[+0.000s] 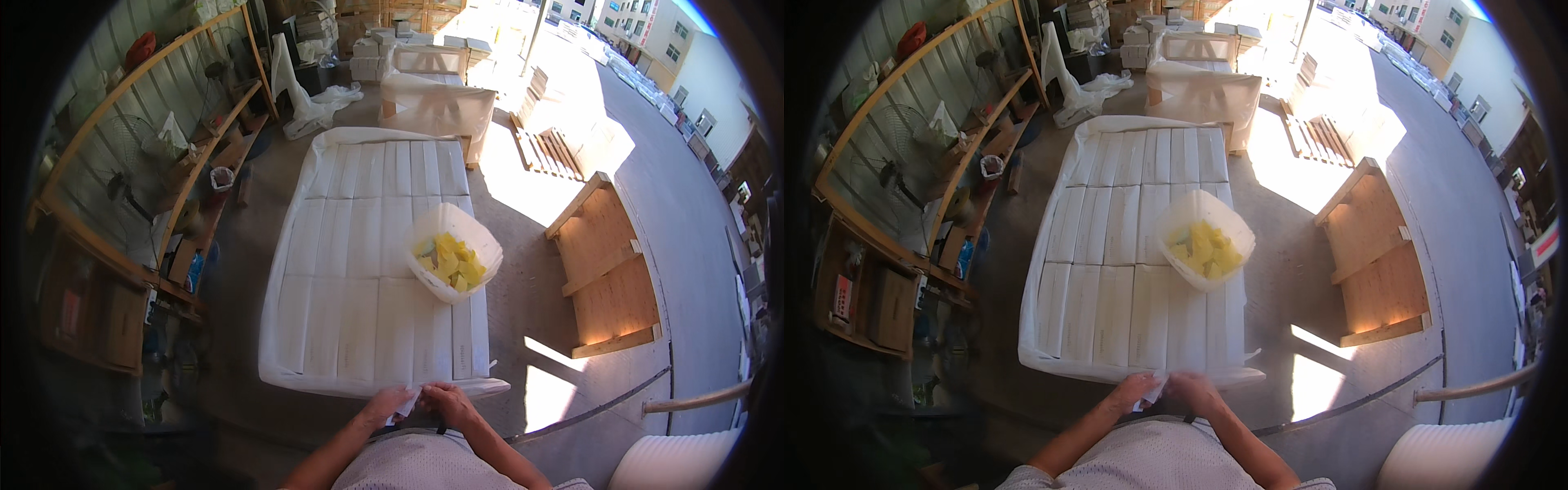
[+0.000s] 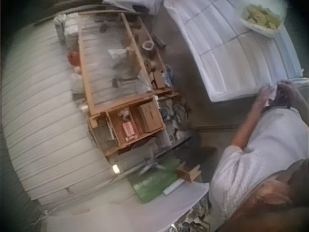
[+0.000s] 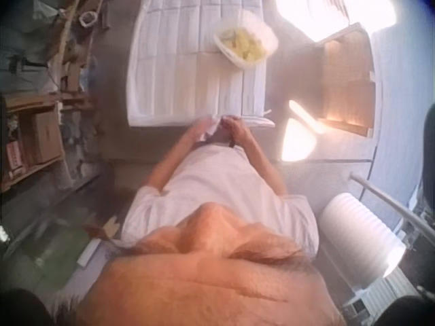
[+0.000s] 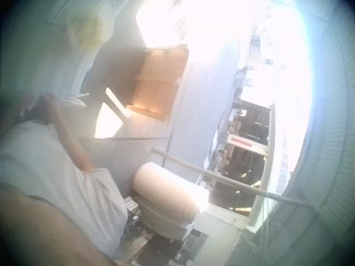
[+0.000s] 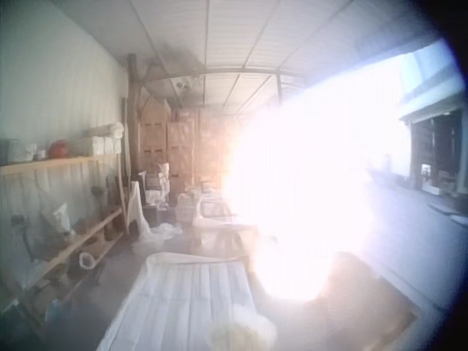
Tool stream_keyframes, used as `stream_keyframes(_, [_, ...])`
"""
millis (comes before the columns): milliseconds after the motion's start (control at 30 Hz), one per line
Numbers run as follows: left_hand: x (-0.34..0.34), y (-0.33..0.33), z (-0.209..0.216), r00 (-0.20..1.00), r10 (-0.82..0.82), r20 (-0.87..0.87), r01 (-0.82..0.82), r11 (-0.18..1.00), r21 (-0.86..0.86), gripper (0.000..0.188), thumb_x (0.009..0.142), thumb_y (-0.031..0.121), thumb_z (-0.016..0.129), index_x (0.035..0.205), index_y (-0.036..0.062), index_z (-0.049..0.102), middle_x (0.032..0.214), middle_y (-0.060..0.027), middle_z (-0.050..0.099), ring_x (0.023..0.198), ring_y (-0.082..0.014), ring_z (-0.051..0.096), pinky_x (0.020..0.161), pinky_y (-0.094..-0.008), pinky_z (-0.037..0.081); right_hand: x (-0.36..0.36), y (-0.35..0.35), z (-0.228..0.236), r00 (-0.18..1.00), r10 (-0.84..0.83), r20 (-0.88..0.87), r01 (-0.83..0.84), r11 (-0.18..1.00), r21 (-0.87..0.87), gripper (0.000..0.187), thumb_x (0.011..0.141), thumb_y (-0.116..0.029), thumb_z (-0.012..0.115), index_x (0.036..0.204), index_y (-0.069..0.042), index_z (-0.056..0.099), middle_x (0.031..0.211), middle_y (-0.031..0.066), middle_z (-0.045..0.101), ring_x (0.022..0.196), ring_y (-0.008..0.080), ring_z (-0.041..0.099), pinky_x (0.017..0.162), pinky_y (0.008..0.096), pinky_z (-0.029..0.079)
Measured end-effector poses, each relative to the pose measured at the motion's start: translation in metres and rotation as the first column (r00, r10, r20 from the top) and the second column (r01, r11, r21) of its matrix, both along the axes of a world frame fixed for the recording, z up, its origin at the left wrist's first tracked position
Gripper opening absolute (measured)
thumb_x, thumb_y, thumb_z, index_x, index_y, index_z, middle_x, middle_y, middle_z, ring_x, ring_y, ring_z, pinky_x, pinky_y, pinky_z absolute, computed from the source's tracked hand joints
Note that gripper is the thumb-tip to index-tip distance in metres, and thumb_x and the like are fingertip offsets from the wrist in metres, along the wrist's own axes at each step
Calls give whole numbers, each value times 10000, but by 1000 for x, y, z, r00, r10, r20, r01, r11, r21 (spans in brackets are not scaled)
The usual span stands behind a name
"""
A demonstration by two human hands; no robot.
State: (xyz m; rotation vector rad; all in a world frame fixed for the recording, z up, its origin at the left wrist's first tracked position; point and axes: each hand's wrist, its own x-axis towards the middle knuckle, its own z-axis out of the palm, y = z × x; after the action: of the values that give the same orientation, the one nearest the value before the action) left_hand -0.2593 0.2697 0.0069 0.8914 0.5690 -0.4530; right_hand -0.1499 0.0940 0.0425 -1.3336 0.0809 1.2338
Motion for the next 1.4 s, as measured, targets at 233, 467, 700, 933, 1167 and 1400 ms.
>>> stream_keyframes(233, [-4,0,8,994,112,15,-113,993,29,216,971,285,596,1003,76,641,749,3,610,550,-81,519,429,-233,374,12,10,-1,995,37,-89,-41,998,-44,238,920,-247,659,943,-10,666,790,48,643,709,130,594,668,276,499])
stream_keyframes(467, [13,-17,14,975,222,-21,-219,970,107,207,965,271,593,1050,88,643,769,15,610,578,-67,522,436,-221,375,44,11,-4,979,205,16,-206,978,30,324,903,-317,655,1002,-11,684,829,37,646,766,127,600,702,261,485])
stream_keyframes(700, [38,-44,34,946,317,-62,-300,934,192,255,947,284,625,1045,49,637,771,-1,610,569,-70,519,424,-222,362,80,-4,7,943,331,24,-331,943,24,324,902,-292,642,1014,11,670,896,61,659,846,144,610,757,288,495])
stream_keyframes(933, [49,-43,37,943,333,-26,-323,928,185,251,941,298,636,1000,54,630,735,2,593,542,-69,505,408,-222,348,94,-2,0,932,351,92,-358,930,77,314,882,-253,628,1004,33,672,879,69,664,828,141,597,790,272,474])
stream_keyframes(1167, [48,-13,38,960,277,-42,-260,936,237,255,933,318,646,975,67,632,705,21,564,544,-61,497,397,-228,340,87,24,3,948,281,150,-295,953,75,214,895,-172,643,940,29,705,789,60,671,723,135,595,708,267,491])
stream_keyframes(1400, [40,21,51,981,190,-38,-175,951,253,241,940,311,624,990,78,651,692,22,553,545,-65,475,408,-236,333,64,55,14,914,304,267,-303,952,-47,189,871,-165,636,908,3,712,746,40,656,686,109,561,660,257,461])
